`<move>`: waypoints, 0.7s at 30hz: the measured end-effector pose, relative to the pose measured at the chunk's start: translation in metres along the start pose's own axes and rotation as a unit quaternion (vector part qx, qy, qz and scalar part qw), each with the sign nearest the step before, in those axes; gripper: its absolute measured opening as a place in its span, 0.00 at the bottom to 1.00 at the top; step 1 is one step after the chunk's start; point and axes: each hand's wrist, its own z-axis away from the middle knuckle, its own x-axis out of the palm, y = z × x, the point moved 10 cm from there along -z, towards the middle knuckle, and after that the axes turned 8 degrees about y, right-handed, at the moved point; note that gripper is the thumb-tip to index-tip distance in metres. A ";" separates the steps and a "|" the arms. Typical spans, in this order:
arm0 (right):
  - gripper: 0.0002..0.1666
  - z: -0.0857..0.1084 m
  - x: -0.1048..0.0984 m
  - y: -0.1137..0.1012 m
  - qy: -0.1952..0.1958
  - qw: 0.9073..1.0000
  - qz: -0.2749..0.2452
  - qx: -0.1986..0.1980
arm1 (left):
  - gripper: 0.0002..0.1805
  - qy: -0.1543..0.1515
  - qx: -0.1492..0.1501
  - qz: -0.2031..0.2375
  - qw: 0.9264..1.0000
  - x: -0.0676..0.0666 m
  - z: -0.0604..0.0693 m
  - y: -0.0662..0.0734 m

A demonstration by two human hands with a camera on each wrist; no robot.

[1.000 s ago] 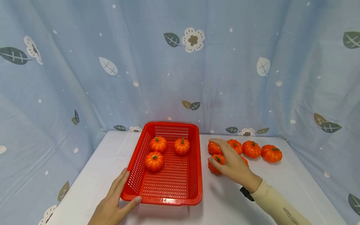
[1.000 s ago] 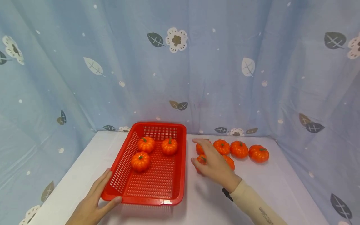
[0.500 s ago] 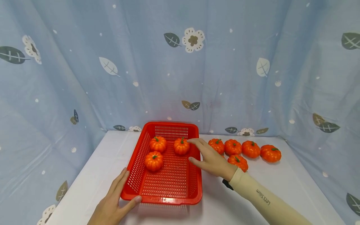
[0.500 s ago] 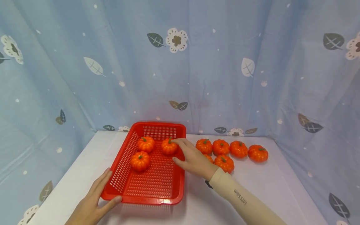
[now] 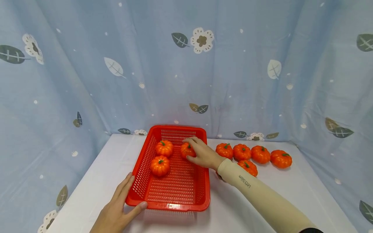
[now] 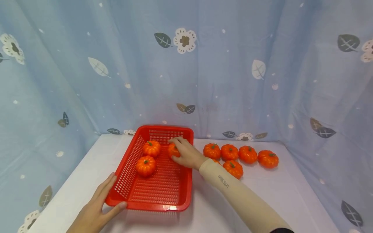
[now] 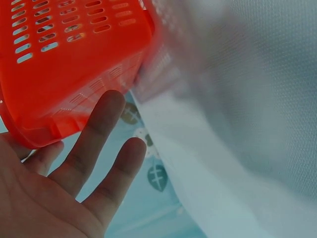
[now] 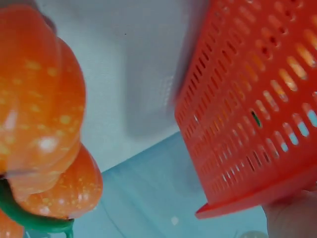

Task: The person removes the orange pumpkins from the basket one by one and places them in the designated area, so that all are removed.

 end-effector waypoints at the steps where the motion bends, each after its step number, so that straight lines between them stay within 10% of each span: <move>1: 0.38 -0.004 0.003 0.001 -0.003 1.000 0.006 0.000 | 0.53 0.001 0.000 -0.001 1.000 -0.001 0.000 0.000; 12: 0.44 -0.029 0.022 0.029 -0.028 0.993 0.086 0.080 | 0.53 0.007 0.007 -0.004 1.000 -0.001 0.001 0.001; 21: 0.45 -0.031 0.037 0.029 -0.086 0.969 0.226 0.054 | 0.53 0.004 0.005 -0.002 1.000 -0.001 0.002 0.000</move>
